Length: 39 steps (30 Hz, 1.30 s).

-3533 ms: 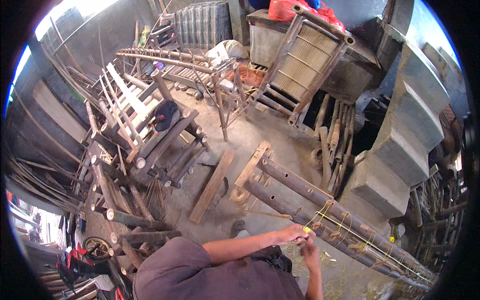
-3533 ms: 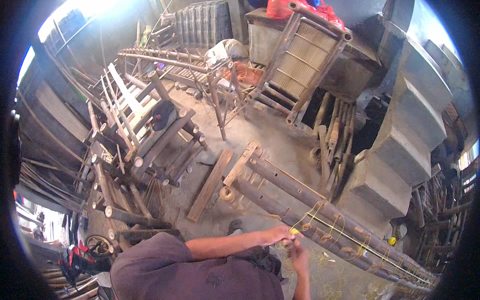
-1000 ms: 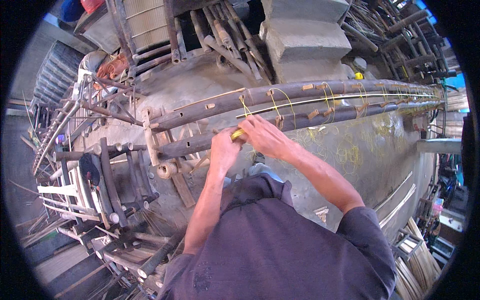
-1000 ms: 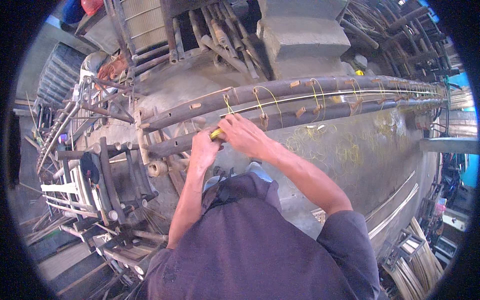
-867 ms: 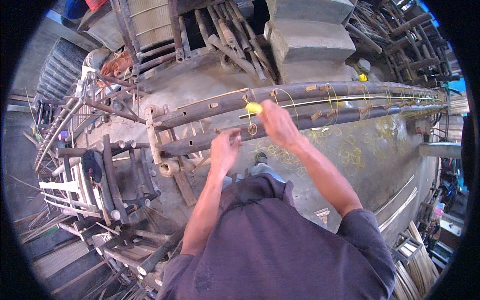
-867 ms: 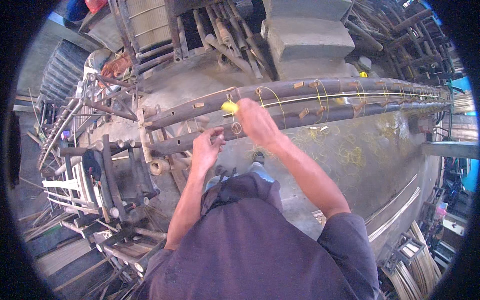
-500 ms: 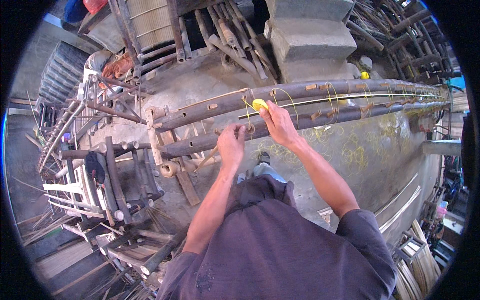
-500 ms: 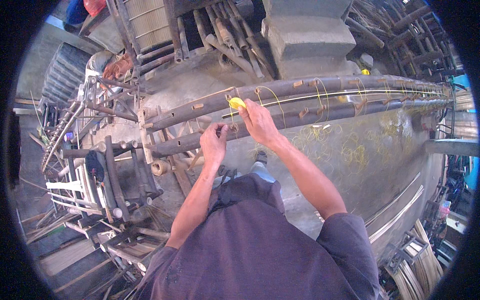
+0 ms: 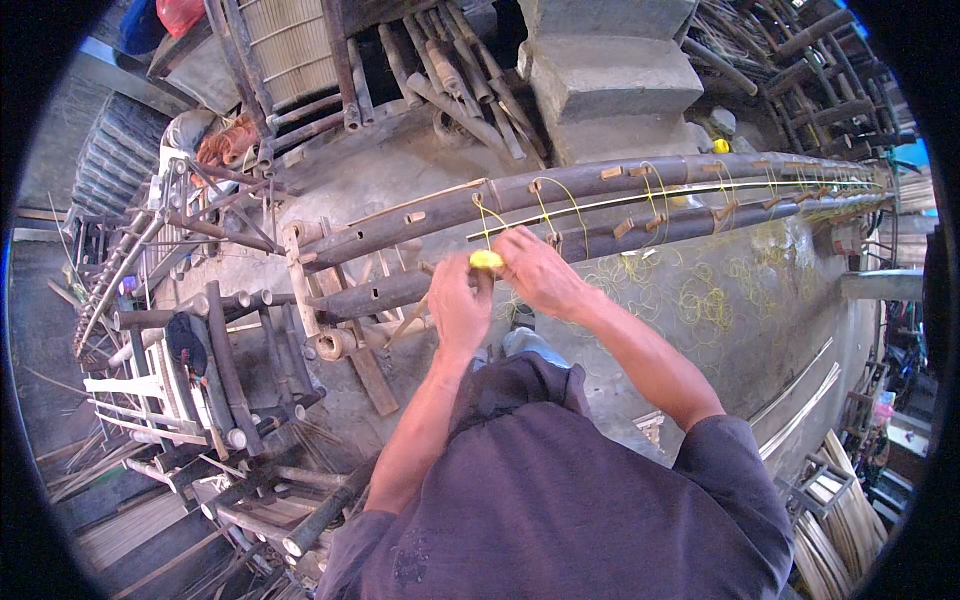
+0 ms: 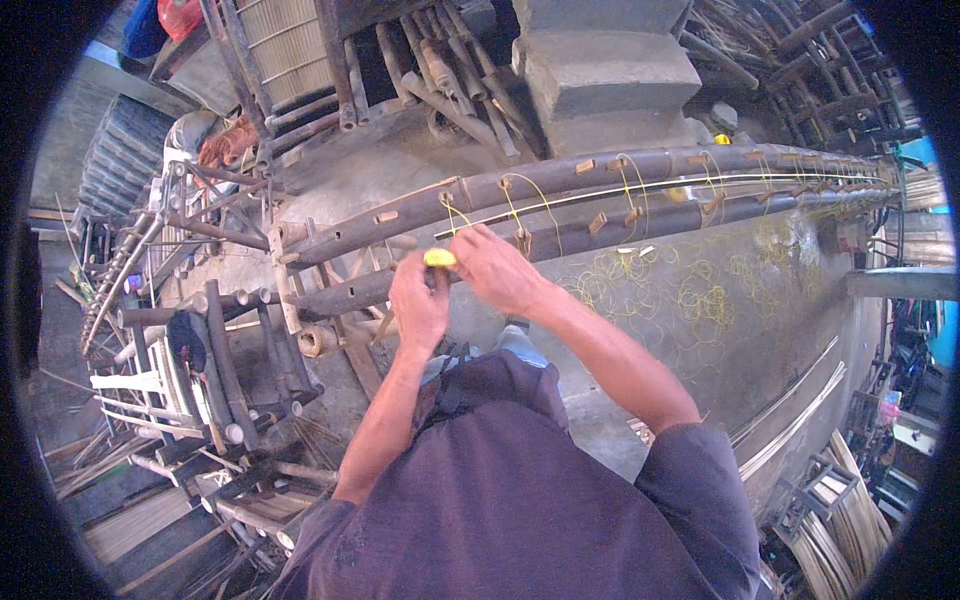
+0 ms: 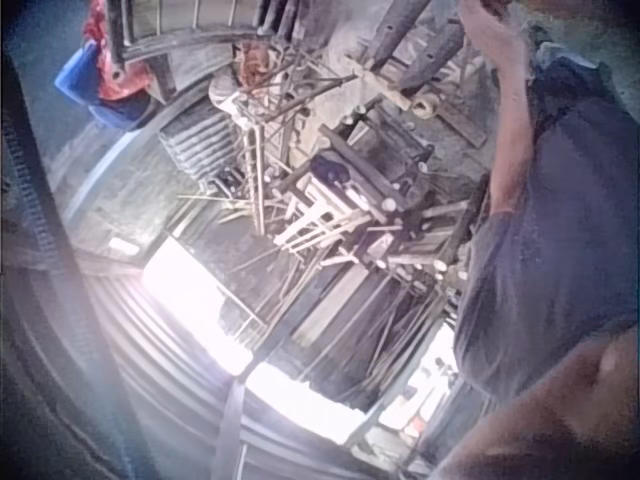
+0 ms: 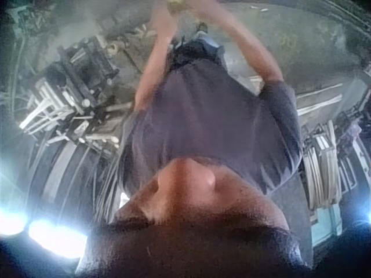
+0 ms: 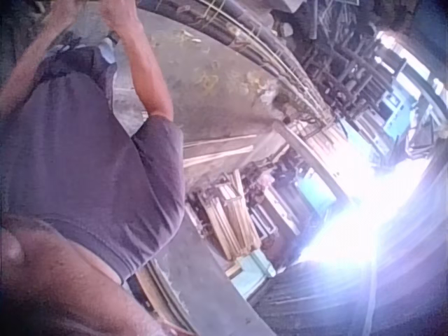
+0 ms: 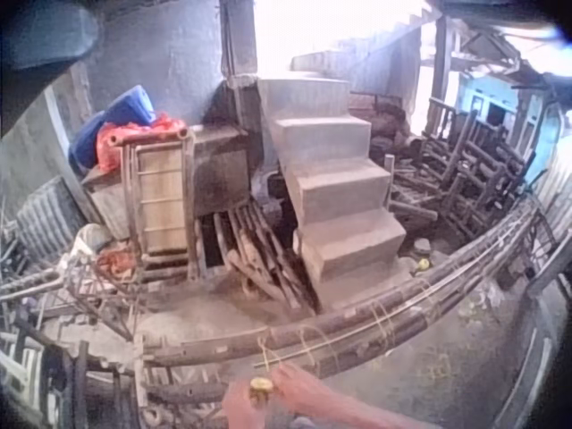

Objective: The person ties yellow string around multiple long bamboo poles arranged horizontally on a wooden rack, securing them at regular intervals. The person moves along the rack, handling the string and poles, and briefly repositions a bamboo frame before continuing to tie additional sections.

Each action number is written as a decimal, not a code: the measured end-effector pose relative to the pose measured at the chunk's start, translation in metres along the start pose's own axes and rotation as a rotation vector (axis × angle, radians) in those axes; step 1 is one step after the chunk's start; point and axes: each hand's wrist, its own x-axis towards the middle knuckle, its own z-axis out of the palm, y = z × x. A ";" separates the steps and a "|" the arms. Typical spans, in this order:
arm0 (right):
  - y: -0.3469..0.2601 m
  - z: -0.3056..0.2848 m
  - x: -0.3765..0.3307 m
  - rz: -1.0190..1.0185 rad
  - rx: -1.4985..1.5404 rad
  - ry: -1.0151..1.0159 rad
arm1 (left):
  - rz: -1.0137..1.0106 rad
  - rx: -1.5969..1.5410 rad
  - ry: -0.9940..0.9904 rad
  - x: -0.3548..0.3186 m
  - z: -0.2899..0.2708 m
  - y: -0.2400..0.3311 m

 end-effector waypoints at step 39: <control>0.049 0.003 0.089 -0.031 0.091 0.289 | -0.033 -0.870 -0.373 0.057 -0.067 0.044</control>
